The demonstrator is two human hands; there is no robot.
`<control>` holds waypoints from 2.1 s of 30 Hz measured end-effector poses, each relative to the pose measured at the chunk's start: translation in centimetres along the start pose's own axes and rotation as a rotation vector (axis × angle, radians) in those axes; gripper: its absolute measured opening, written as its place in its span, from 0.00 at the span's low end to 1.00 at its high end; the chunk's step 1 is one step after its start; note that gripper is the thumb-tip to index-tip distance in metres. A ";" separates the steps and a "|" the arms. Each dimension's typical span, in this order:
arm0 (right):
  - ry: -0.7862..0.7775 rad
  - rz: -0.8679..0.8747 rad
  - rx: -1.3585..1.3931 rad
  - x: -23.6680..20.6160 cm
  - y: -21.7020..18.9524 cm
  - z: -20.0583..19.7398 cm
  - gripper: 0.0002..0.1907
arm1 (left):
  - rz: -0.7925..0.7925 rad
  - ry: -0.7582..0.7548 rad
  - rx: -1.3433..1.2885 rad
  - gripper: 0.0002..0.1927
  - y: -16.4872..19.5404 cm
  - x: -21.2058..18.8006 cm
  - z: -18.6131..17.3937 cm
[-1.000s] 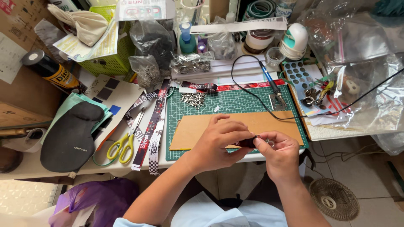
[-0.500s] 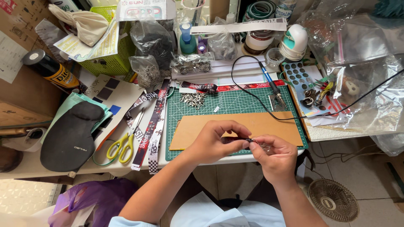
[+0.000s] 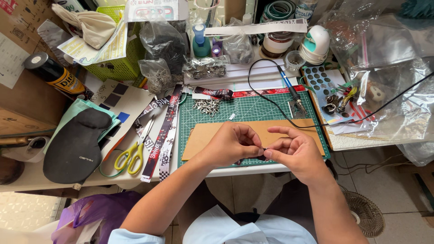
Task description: The person assembles a lanyard by attaching a metal clasp to a patterned fabric strap using a soldering iron to seal the strap ends. They fold the strap, insert the clasp, and apply heat to secure it, repeating the process for both ends of the strap.
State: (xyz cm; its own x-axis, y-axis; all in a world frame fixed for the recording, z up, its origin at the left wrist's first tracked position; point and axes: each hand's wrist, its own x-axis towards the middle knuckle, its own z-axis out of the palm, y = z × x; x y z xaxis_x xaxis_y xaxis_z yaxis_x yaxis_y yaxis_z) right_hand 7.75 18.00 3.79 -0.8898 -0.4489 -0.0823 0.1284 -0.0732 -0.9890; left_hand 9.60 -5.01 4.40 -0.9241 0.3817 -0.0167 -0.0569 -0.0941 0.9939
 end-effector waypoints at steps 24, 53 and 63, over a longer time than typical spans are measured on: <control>-0.130 0.070 0.019 4.4 4.0 -0.7 0.18 | -0.062 -0.016 0.152 0.21 -4.2 1.8 -3.2; -0.233 -0.778 -1.039 5.4 6.5 -0.1 0.07 | 0.619 -0.249 1.490 0.06 -6.2 2.2 -5.6; -0.251 -0.782 -1.031 5.9 5.8 0.2 0.09 | 0.466 0.025 1.158 0.07 -7.3 1.8 -4.3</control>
State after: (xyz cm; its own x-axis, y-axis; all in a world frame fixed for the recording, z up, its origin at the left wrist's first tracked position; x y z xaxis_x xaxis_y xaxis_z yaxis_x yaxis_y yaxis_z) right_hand 3.33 14.72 -2.37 -0.4569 -0.7584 0.4647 -0.8695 0.2706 -0.4133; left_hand 6.71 -7.57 -3.39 -0.7747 0.5109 0.3725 0.6315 0.6537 0.4169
